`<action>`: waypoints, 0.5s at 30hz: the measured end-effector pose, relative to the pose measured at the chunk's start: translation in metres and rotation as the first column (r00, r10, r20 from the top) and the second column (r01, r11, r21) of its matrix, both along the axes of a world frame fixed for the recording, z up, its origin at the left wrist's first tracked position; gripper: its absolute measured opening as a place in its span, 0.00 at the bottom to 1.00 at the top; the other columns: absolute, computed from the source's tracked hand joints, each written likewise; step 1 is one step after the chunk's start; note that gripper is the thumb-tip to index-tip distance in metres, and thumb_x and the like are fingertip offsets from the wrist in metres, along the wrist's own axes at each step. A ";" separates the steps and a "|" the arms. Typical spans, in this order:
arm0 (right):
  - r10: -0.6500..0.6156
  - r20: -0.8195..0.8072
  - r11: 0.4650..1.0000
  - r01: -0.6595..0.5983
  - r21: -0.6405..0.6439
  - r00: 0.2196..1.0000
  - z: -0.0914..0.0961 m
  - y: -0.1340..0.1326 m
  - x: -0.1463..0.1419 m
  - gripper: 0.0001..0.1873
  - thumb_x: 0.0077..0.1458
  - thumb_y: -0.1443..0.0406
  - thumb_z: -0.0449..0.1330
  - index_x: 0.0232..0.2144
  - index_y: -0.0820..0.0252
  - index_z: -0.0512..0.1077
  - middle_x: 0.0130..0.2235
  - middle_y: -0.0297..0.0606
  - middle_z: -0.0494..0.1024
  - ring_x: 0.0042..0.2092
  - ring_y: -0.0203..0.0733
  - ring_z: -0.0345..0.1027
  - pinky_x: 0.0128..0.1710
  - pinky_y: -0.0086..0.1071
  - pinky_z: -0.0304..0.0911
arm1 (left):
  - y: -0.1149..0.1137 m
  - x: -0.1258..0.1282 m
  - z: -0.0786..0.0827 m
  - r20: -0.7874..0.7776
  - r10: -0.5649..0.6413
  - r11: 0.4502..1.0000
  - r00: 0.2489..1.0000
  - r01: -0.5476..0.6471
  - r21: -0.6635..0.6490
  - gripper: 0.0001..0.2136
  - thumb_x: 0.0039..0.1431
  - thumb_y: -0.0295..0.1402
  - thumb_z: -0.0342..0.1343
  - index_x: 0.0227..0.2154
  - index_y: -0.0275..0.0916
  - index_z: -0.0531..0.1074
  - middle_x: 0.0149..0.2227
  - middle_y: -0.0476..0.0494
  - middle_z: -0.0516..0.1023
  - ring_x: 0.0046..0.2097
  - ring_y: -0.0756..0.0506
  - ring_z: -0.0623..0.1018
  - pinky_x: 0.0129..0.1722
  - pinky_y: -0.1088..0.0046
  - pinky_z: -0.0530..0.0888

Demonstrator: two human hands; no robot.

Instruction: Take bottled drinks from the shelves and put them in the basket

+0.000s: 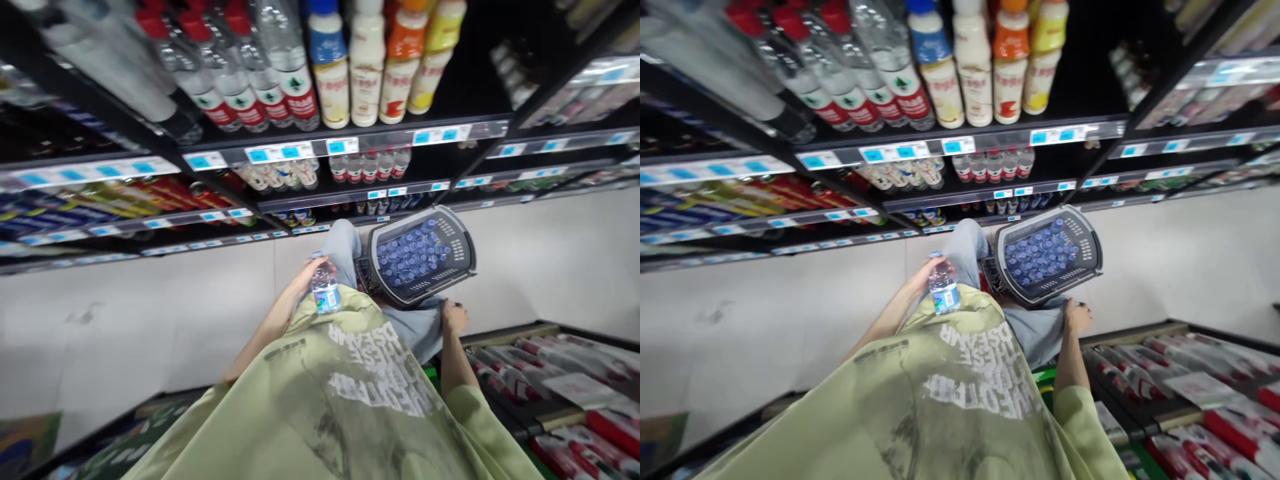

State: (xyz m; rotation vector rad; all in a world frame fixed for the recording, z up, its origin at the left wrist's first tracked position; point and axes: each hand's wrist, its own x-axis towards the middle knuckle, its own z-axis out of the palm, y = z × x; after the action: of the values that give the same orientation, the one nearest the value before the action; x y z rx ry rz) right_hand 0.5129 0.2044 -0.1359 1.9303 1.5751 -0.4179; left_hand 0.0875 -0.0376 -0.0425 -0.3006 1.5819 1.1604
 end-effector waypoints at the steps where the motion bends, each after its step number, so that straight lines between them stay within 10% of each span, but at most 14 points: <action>1: -0.058 0.006 0.998 0.058 0.017 0.998 -0.001 0.000 -0.001 0.32 0.70 0.53 0.45 0.63 0.63 0.73 0.59 0.67 0.76 0.57 0.68 0.74 0.49 0.54 0.71 | 0.002 -0.002 0.002 -0.022 -0.007 1.000 1.000 0.007 -0.003 0.20 0.43 0.53 0.72 0.28 0.42 0.78 0.33 0.38 0.85 0.35 0.39 0.83 0.42 0.58 0.82; 15: -0.291 -0.024 0.954 0.292 0.066 0.956 -0.007 0.003 -0.005 0.33 0.69 0.51 0.49 0.65 0.64 0.72 0.65 0.61 0.72 0.65 0.64 0.67 0.58 0.52 0.69 | 0.045 -0.011 0.028 -0.491 -0.221 0.975 0.843 0.198 -0.099 0.29 0.50 0.61 0.67 0.36 0.36 0.84 0.38 0.36 0.87 0.39 0.39 0.84 0.39 0.66 0.79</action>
State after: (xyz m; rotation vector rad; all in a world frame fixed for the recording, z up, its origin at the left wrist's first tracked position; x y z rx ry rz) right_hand 0.5074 0.2072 -0.1433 2.2273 1.3293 -0.5048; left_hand 0.0765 0.0073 -0.0145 0.1652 2.0375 1.0816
